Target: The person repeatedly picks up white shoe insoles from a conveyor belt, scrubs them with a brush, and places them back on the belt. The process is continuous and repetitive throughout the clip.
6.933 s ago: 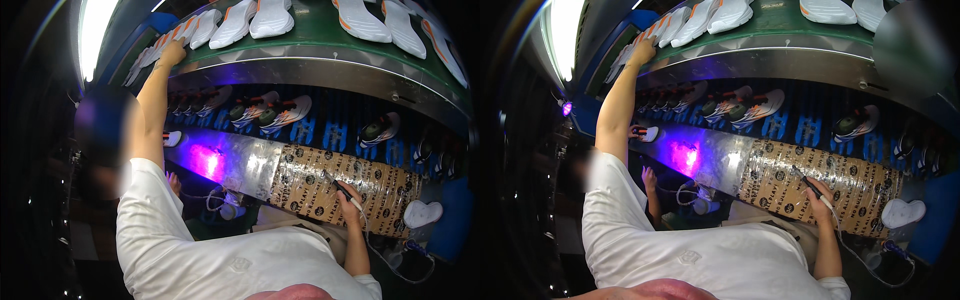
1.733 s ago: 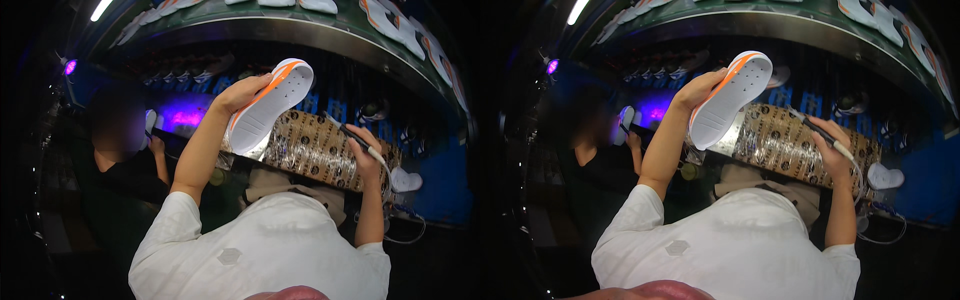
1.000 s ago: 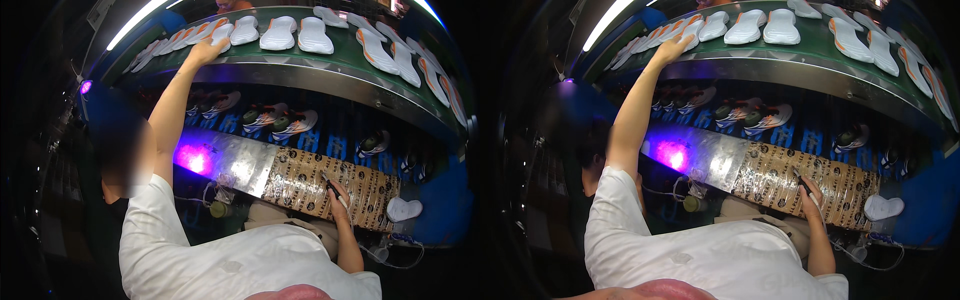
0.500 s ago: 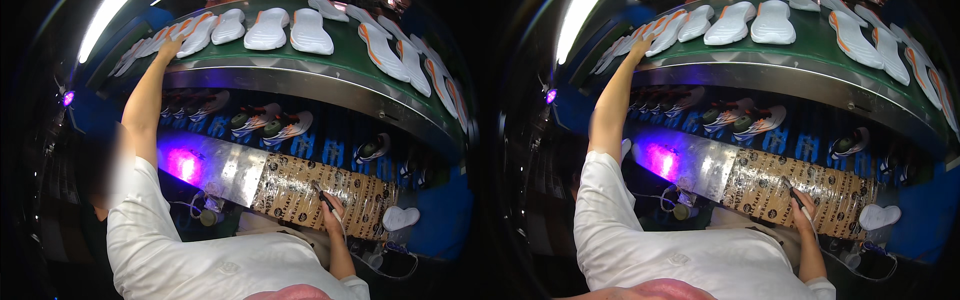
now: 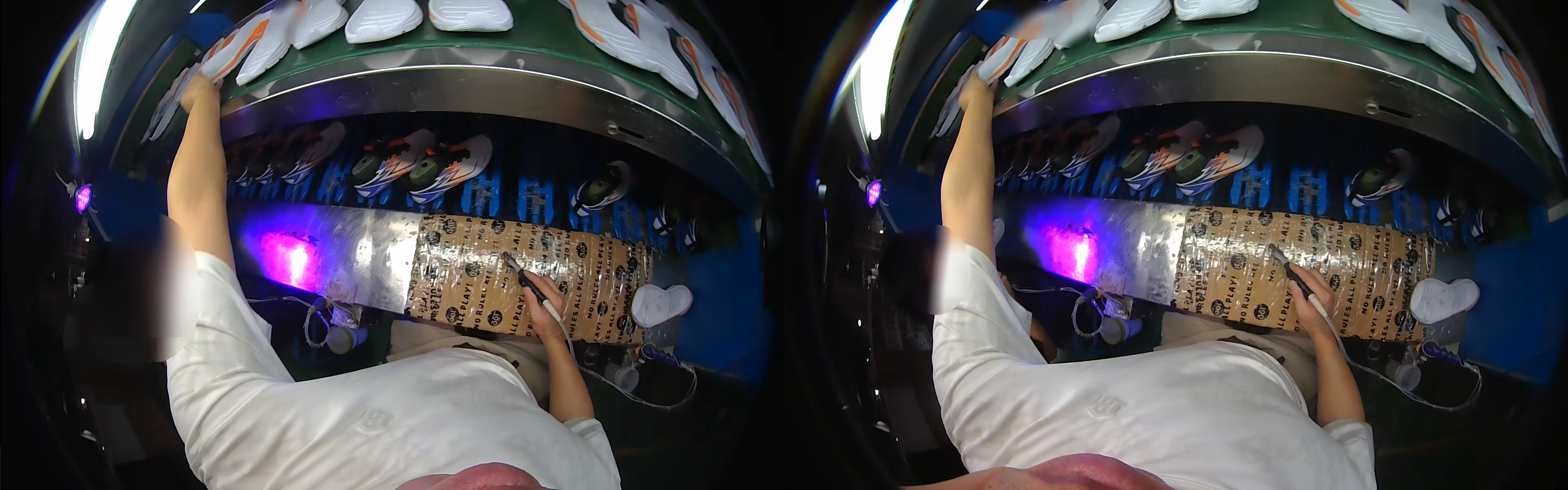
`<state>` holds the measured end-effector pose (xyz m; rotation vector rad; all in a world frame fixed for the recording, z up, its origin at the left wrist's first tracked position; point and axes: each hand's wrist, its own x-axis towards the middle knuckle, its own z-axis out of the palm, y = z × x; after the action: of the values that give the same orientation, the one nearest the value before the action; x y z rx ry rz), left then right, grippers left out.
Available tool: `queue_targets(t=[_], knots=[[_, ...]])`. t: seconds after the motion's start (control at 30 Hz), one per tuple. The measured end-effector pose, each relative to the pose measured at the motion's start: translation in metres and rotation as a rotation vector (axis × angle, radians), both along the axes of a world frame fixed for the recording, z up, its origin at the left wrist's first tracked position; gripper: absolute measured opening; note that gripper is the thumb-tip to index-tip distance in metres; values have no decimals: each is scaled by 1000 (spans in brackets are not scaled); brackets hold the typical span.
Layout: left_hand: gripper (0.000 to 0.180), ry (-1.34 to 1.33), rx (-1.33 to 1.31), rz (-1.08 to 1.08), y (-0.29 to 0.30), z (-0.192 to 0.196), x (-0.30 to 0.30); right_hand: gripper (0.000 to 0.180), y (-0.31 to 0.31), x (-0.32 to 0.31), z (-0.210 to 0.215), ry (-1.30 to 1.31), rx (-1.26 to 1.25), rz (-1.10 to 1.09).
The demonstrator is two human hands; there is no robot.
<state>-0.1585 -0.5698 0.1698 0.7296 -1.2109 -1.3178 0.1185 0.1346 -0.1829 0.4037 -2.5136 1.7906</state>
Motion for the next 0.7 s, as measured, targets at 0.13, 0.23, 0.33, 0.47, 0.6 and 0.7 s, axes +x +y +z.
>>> queue_targets(t=[0.13,0.23,0.33,0.47,0.6,0.7], knots=[[42,178,55,62,-25,-3,19,31,0,-1,-2,38,-20,0],[41,267,53,51,-33,-6,36,31,-1,-2,0,102,-55,-8],[33,246,0,21,-13,-13,66,29,2,0,-7,100,-57,-25],[40,237,-282,-421,-43,-27,148,29,-2,0,-8,100,-124,15],[56,119,-249,-600,146,-69,181,29,10,-2,-14,102,-131,-38],[44,32,-135,-985,239,-124,221,27,13,-7,-23,15,-134,-60]])
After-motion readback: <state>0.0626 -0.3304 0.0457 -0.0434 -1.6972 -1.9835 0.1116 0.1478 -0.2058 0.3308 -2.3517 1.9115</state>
